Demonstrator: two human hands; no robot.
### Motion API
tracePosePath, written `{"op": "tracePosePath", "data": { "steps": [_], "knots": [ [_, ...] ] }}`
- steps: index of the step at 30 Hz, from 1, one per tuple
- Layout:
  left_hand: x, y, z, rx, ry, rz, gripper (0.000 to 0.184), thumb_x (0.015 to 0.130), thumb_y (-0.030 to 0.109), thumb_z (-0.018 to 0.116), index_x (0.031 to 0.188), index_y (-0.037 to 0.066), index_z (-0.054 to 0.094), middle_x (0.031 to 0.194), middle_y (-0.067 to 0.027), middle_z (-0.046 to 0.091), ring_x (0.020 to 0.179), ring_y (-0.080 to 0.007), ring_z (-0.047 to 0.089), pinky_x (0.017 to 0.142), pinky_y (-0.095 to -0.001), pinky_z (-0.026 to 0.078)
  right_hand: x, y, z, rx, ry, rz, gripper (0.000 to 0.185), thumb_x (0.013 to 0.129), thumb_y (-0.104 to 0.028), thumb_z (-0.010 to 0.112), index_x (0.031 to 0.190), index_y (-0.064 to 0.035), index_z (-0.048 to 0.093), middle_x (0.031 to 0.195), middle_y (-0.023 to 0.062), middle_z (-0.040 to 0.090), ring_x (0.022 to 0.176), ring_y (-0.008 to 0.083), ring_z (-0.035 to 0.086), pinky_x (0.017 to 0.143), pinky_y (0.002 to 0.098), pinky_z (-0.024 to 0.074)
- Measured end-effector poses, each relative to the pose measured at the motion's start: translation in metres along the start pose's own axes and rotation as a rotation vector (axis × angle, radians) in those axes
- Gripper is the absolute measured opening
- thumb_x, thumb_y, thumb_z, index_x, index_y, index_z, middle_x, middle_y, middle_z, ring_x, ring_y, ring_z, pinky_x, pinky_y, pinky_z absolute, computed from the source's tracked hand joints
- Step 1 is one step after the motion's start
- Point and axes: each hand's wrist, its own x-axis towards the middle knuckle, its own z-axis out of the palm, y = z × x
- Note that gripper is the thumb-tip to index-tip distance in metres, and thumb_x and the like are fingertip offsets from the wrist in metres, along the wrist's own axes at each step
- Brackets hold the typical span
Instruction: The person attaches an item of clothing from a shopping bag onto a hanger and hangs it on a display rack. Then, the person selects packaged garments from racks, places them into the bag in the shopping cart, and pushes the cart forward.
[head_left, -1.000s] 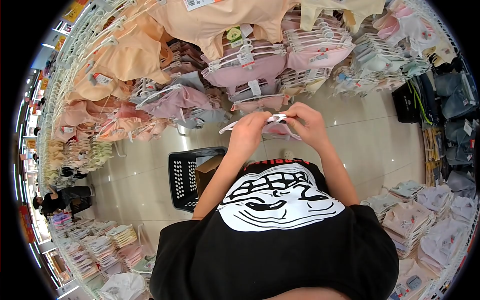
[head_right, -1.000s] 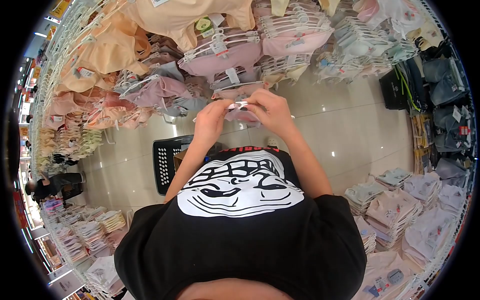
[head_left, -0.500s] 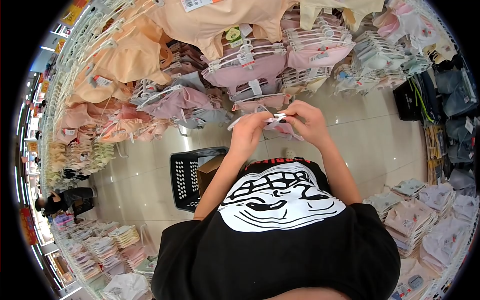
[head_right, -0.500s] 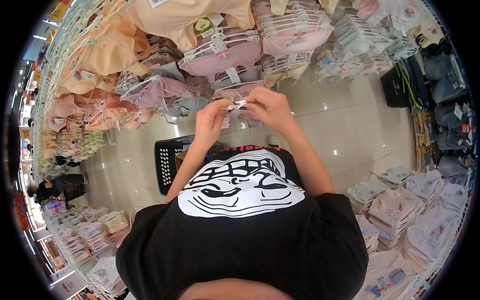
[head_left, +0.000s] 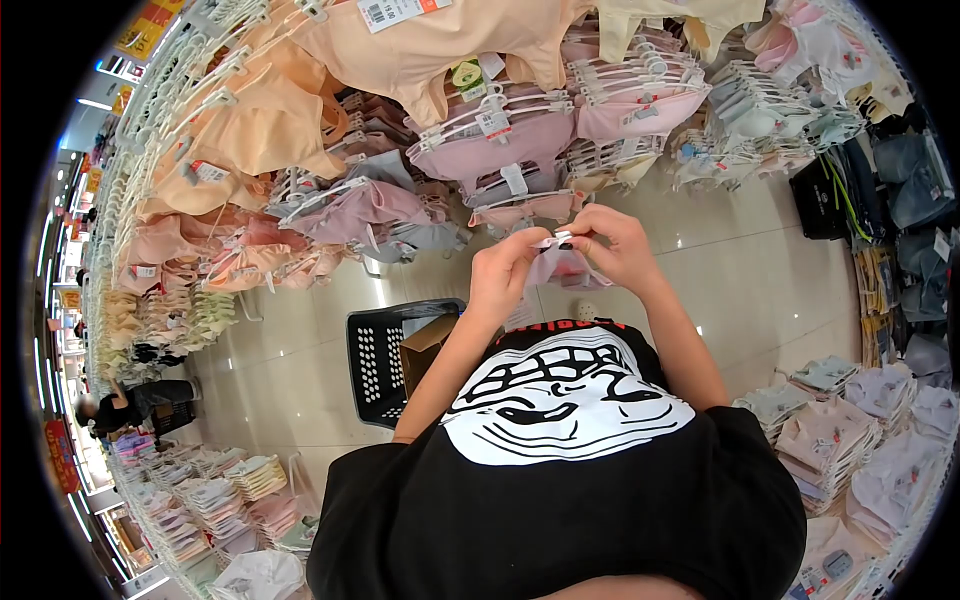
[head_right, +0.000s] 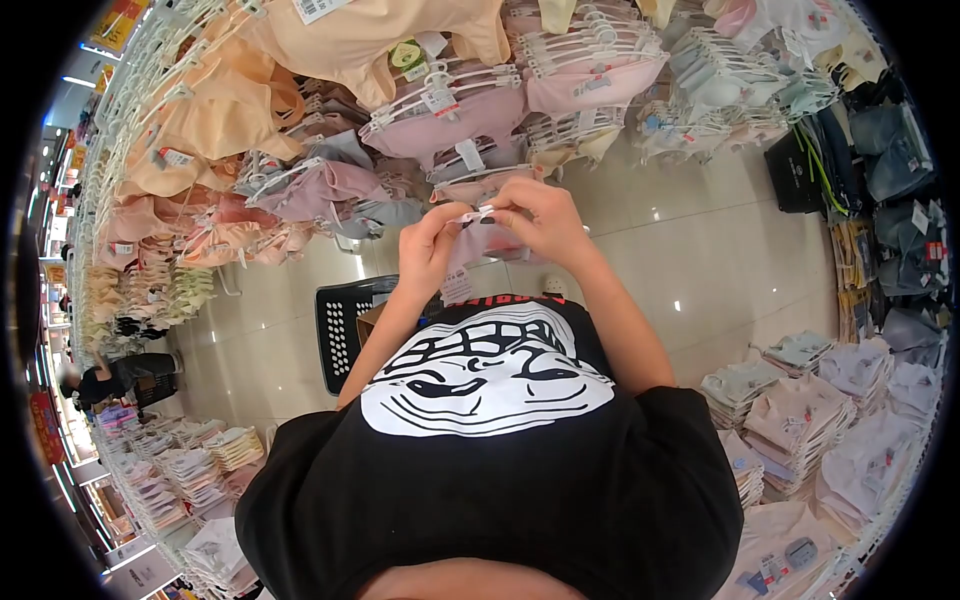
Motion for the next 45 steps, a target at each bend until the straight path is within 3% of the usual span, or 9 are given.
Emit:
{"op": "tracePosePath", "data": {
  "steps": [2,8,17,20,23,27,33,42,45],
  "knots": [
    [0.001,-0.003,0.001,-0.001,0.008,0.003,0.028,0.076,-0.006,0.048,0.100,0.006,0.058,0.073,-0.0132,0.061,0.068,-0.0246,0.063,0.060,-0.0288,0.048,0.002,0.001,0.003,0.012,0.046,-0.040,0.012,0.071,-0.002,0.065,0.084,-0.0015,0.062,0.068,0.0051,0.053,0.058,0.0132,0.050,0.054,0.0236,0.0401],
    [0.003,-0.005,0.002,-0.056,-0.031,-0.026,0.025,0.079,-0.003,0.050,0.100,0.007,0.058,0.072,-0.0118,0.060,0.064,-0.0234,0.061,0.059,-0.0275,0.046,0.001,-0.001,-0.007,0.042,-0.085,0.101,0.014,0.075,0.004,0.059,0.089,0.0023,0.061,0.083,0.0068,0.057,0.073,0.0125,0.055,0.066,0.0229,0.0450],
    [0.008,-0.006,-0.001,-0.065,-0.143,-0.171,0.016,0.079,0.008,0.061,0.095,0.006,0.057,0.070,-0.0112,0.059,0.057,-0.0218,0.056,0.055,-0.0266,0.043,0.005,-0.003,0.000,0.106,-0.014,0.092,0.022,0.073,-0.005,0.065,0.094,-0.0044,0.061,0.083,0.0031,0.058,0.065,0.0103,0.054,0.059,0.0227,0.0434],
    [0.005,-0.011,0.003,0.009,-0.097,-0.091,0.019,0.078,0.011,0.063,0.095,0.005,0.058,0.067,-0.0085,0.058,0.056,-0.0155,0.054,0.054,-0.0253,0.042,0.004,-0.001,0.004,0.125,-0.006,0.169,0.026,0.073,-0.005,0.064,0.099,-0.0053,0.061,0.089,0.0037,0.059,0.071,0.0110,0.055,0.063,0.0233,0.0439],
    [0.002,-0.024,-0.003,-0.101,0.070,-0.264,0.018,0.079,0.009,0.062,0.096,0.004,0.058,0.065,-0.0043,0.058,0.059,-0.0082,0.053,0.054,-0.0236,0.042,0.006,0.009,0.001,0.154,0.177,0.082,0.030,0.074,-0.006,0.063,0.104,-0.0059,0.058,0.092,0.0044,0.059,0.080,0.0132,0.056,0.071,0.0249,0.0435],
    [0.006,-0.039,-0.029,-0.501,0.359,-0.249,0.010,0.084,0.007,0.059,0.091,0.001,0.058,0.080,0.0024,0.058,0.069,-0.0043,0.049,0.063,-0.0198,0.041,-0.003,0.024,-0.029,-0.309,0.433,0.028,0.039,0.074,-0.011,0.065,0.111,-0.0056,0.054,0.100,0.0060,0.059,0.094,0.0173,0.054,0.084,0.0302,0.0401],
    [0.006,-0.056,-0.056,-0.913,0.593,-0.420,0.011,0.084,0.005,0.057,0.094,0.000,0.056,0.089,-0.0057,0.062,0.077,-0.0120,0.058,0.073,-0.0253,0.045,-0.030,0.055,-0.031,0.188,0.353,0.372,0.044,0.079,-0.017,0.065,0.118,-0.0048,0.049,0.111,0.0077,0.056,0.100,0.0155,0.052,0.086,0.0300,0.0395],
    [-0.002,-0.066,-0.053,-0.968,0.577,-0.534,0.012,0.085,0.007,0.057,0.095,0.001,0.057,0.094,-0.0067,0.062,0.083,-0.0135,0.058,0.076,-0.0270,0.045,-0.035,0.053,-0.026,0.241,0.473,0.488,0.021,0.074,-0.013,0.068,0.089,0.0016,0.065,0.076,0.0002,0.062,0.067,0.0058,0.053,0.060,0.0229,0.0437],
    [-0.008,-0.072,-0.053,-0.920,0.515,-0.542,0.013,0.084,0.009,0.059,0.094,0.001,0.059,0.091,-0.0052,0.063,0.082,-0.0117,0.058,0.074,-0.0253,0.045,-0.034,0.046,-0.031,0.178,0.502,0.476,0.020,0.073,-0.011,0.066,0.089,0.0016,0.064,0.076,0.0006,0.062,0.067,0.0058,0.053,0.060,0.0231,0.0436]
  ]
}}
